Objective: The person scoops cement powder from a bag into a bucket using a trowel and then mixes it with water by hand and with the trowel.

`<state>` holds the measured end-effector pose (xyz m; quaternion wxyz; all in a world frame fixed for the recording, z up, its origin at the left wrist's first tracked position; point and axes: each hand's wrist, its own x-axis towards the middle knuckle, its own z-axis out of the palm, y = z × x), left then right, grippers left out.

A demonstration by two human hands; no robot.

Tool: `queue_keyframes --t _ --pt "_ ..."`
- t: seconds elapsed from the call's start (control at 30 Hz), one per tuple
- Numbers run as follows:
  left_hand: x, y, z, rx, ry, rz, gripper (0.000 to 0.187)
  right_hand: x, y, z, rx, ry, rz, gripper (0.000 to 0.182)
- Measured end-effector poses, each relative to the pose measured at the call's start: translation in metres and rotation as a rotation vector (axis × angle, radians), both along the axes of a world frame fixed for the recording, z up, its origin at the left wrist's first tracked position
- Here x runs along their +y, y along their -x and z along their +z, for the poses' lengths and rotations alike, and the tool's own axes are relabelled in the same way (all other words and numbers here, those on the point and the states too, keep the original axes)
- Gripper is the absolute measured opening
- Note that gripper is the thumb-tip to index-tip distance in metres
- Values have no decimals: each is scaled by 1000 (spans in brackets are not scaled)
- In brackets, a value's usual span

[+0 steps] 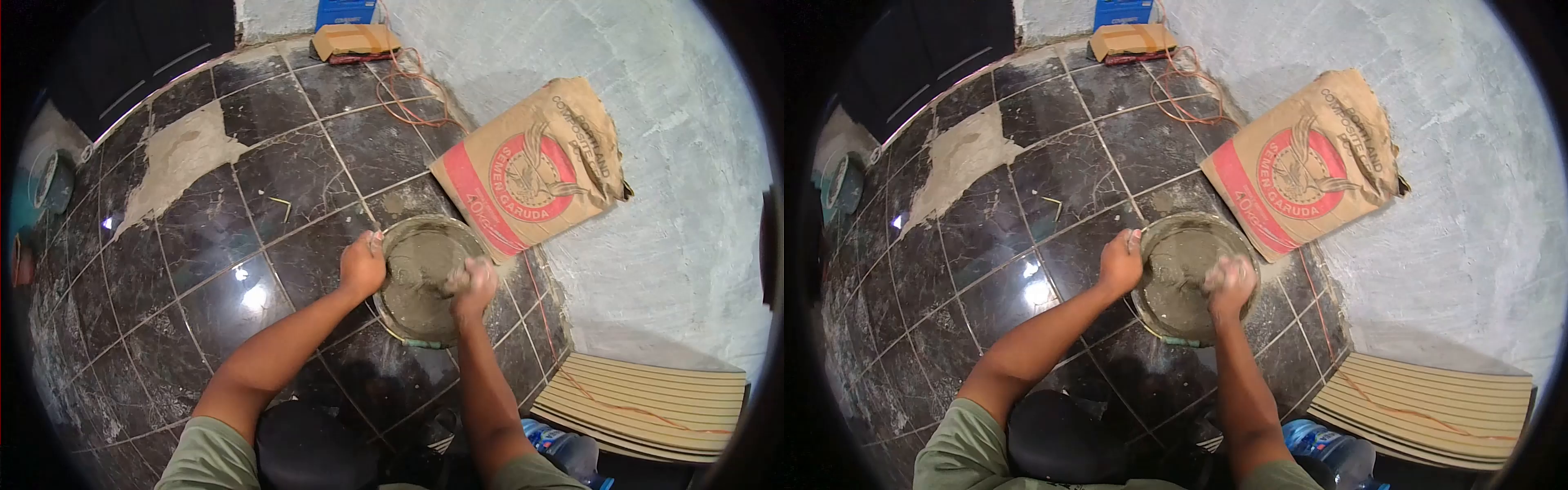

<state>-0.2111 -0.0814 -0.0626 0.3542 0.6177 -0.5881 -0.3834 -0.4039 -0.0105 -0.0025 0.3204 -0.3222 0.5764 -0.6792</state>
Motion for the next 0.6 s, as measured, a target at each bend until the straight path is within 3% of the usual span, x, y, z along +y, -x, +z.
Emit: queue_keyframes --t 0.13,0.23,0.33,0.43,0.5,0.6 --pt "-2 -2 -1 -15 7 -30 37 -52 -6 25 -57 86 25 16" --pt "-4 -3 1 11 16 -41 36 -59 1 73 -29 237 36 14" --pt "-4 -3 2 28 28 -40 37 -55 17 84 -28 288 70 12" --pt "-2 -3 2 12 21 -31 39 -34 30 12 43 230 28 12" --pt "-4 -5 7 14 -8 -40 40 -1 13 2 -185 179 -10 13" --pt "0 -8 15 28 -54 -53 42 35 27 -4 -72 164 112 16"
